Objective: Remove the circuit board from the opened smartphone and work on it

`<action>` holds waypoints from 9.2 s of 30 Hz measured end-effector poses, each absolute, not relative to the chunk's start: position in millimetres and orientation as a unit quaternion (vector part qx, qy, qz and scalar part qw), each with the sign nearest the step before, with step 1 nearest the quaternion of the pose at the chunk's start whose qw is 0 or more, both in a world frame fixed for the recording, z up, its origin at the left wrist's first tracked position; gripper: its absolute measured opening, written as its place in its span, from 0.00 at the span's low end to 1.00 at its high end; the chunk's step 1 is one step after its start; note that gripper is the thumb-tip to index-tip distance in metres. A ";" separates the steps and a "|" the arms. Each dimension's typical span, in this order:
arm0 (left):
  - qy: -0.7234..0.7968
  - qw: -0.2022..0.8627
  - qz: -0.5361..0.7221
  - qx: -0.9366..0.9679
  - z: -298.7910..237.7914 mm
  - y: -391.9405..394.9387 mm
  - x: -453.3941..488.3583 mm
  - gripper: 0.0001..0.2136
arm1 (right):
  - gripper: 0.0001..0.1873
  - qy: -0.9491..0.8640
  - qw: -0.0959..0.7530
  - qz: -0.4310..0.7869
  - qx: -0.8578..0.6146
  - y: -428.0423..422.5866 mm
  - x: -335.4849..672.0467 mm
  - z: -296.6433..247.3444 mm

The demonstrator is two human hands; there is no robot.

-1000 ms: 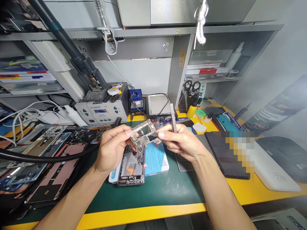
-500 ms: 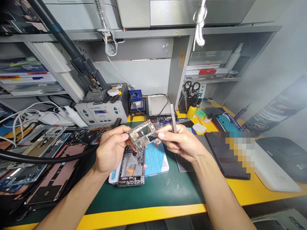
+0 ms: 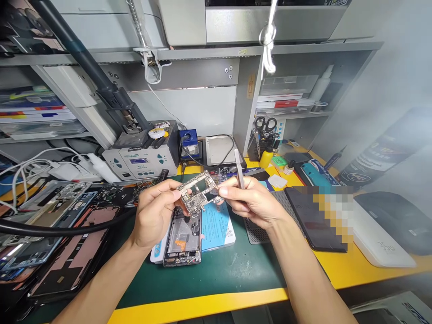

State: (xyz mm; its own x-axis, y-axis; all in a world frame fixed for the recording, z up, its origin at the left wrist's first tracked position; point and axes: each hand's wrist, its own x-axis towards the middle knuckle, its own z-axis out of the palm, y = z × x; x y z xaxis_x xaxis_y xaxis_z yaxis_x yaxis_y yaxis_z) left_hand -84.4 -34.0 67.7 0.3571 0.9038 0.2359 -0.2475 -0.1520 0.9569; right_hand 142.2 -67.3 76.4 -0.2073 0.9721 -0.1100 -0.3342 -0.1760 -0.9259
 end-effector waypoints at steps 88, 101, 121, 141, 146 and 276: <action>0.346 0.472 0.421 0.693 71.3 -77.2 -62.8 0.08 | 0.20 -0.517 0.561 0.448 -0.465 -91.2 129.8 91.8; 0.356 0.491 0.435 0.666 72.8 -81.9 -58.5 0.08 | 0.28 -0.514 0.566 0.493 -0.415 -91.7 129.3 93.2; 0.343 0.504 0.428 0.668 69.2 -80.1 -61.2 0.08 | 0.28 -0.519 0.562 0.484 -0.425 -90.2 128.8 93.4; 0.351 0.518 0.466 0.625 72.3 -85.3 -54.0 0.09 | 0.04 -0.495 0.575 0.521 -0.391 -93.7 133.1 89.7; 0.349 0.521 0.468 0.622 72.3 -85.6 -53.8 0.09 | 0.05 -0.497 0.571 0.534 -0.378 -94.6 133.0 91.4; 0.549 0.281 0.190 0.764 60.7 4.3 -122.6 0.12 | 0.25 -0.418 0.456 0.380 -0.688 -152.6 106.9 77.3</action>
State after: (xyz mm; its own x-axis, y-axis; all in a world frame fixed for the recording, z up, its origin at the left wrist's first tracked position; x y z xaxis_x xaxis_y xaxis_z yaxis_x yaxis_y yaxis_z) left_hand -122.6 4.3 60.7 0.3259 0.9452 -0.0192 0.7319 -0.2394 0.6380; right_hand 106.9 -152.6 77.3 0.3619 0.9216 -0.1403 0.2290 -0.2337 -0.9449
